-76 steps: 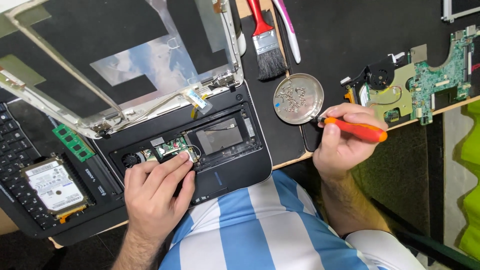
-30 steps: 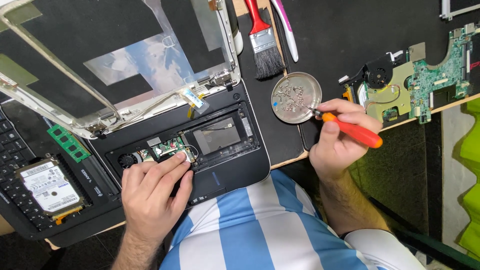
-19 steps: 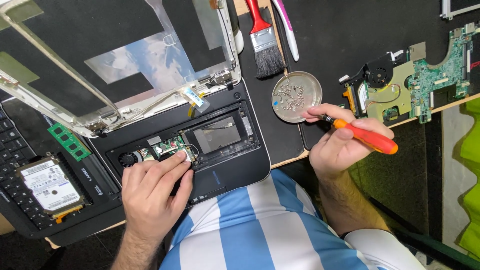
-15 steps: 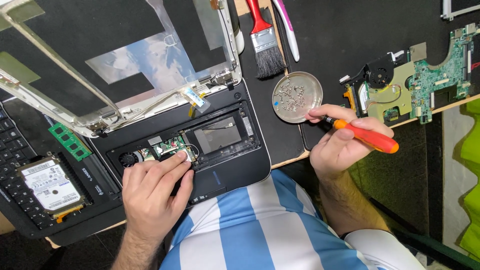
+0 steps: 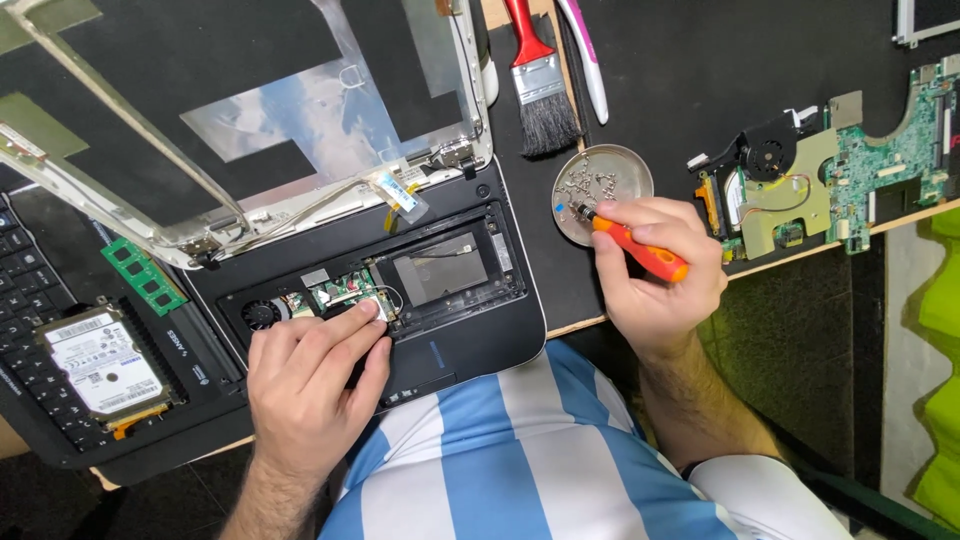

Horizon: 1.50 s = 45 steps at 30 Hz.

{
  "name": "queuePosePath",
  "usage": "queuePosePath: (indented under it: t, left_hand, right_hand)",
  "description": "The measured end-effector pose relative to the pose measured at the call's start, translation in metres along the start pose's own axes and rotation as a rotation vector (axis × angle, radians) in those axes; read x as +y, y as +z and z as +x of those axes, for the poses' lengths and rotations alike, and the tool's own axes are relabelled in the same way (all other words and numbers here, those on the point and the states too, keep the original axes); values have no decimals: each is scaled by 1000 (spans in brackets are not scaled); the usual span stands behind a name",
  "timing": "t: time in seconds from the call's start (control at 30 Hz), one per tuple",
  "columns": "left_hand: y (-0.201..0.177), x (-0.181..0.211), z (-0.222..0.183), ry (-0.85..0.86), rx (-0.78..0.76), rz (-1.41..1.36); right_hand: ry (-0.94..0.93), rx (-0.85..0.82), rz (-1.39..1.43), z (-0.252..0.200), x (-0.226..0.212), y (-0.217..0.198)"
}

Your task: Installing RAM modules, a hard drive, and fastening internal components with a screwdriver during a laptop repair.

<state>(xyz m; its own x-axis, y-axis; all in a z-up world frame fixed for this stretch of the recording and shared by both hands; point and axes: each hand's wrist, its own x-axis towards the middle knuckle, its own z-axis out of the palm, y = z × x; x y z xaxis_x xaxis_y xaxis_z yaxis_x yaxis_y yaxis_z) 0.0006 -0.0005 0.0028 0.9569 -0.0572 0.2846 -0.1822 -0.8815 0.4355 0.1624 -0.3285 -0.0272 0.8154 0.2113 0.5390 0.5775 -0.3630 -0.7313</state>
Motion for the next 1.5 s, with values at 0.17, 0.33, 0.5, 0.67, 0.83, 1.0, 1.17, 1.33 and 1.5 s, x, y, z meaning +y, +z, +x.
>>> queuePosePath:
  t: [0.17,0.33,0.5,0.67,0.83,1.0,1.17,1.33,1.5]
  left_hand:
    - [0,-1,0,1,5,-7]
    - [0,-1,0,2,5,-7]
    - [1,-2,-1,2,4,-1]
    - [1,-1,-1,1,5,-5]
    - [1,-1,-1,5,7,-1]
    - [2,-2,-1,11,17,14]
    - [-1,2,4,9,28,5]
    - [1,3,2,7,57,-8]
    - [1,3,4,12,56,-20]
  right_hand:
    - [-7,-29,-9,1,-2,2]
    - [-2,-32,-16,2,-1,3]
    - [-16,-47,-24,1,0,4]
    - [-31,-50,-27,2,0,3]
    - [-30,-43,-13,1,-1,2]
    - [11,-18,29,5,-5,0]
    - [43,30,108,10,-13,-8]
    - [-24,30,87,13,-4,-8]
    - [-22,80,57,15,-8,-16]
